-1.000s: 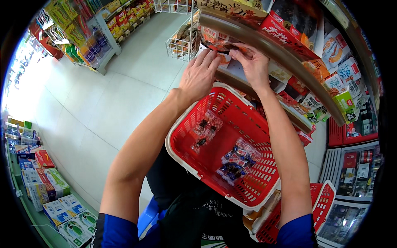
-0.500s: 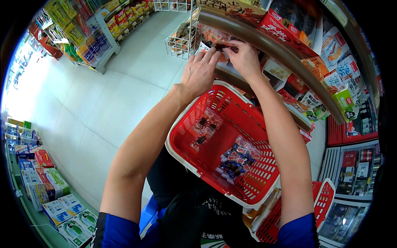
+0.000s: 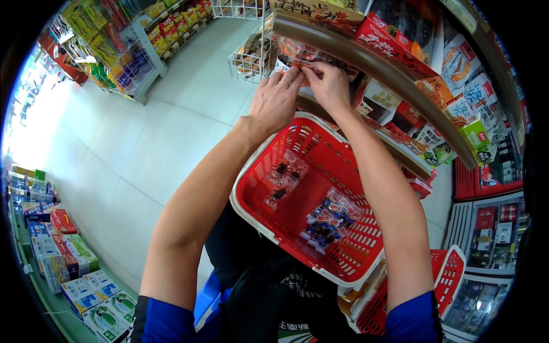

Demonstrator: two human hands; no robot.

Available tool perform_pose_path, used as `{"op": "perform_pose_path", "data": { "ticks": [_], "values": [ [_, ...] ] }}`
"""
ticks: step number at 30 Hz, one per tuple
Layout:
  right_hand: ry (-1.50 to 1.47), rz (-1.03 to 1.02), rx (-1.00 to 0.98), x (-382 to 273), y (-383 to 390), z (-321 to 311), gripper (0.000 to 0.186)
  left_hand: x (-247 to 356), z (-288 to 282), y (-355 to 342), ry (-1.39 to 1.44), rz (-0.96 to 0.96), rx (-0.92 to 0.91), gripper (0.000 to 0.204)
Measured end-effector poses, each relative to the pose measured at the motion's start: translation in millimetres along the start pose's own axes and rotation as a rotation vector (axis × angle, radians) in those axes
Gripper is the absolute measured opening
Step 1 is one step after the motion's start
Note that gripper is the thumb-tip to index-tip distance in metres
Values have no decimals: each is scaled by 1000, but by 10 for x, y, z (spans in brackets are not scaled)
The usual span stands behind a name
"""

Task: The person sits on a stool in a store aisle and repeatedly transfers small packaged snack items from a red basket on their lap to a shelf above. They pick up items one by one, place them on the shelf, and continue until the basket is empty.

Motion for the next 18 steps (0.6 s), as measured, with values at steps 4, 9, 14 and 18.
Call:
{"op": "perform_pose_path", "data": {
  "ticks": [4, 9, 14, 18],
  "values": [
    [-302, 45, 112, -138, 354, -161, 32, 82, -116, 103, 20, 53, 103, 60],
    [-357, 231, -87, -25, 1583, 21, 19, 443, 77, 498, 253, 195, -131, 25],
    [-270, 697, -422, 899, 2966, 814, 22, 567, 1130, 1051, 75, -21, -997, 20],
    [-213, 915, -508, 1189, 3455, 1269, 32, 346, 1828, 1718, 138, -88, -1253, 34]
  ]
}}
Point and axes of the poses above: each hand's wrist, its own y-axis away from the middle knuckle, its own z-axis out of the palm, x = y × z, the point moved 8 cm from there along -y, towards the middle knuckle, and after that the axes turned 2 degrees about -z, right-handed, at the moved point
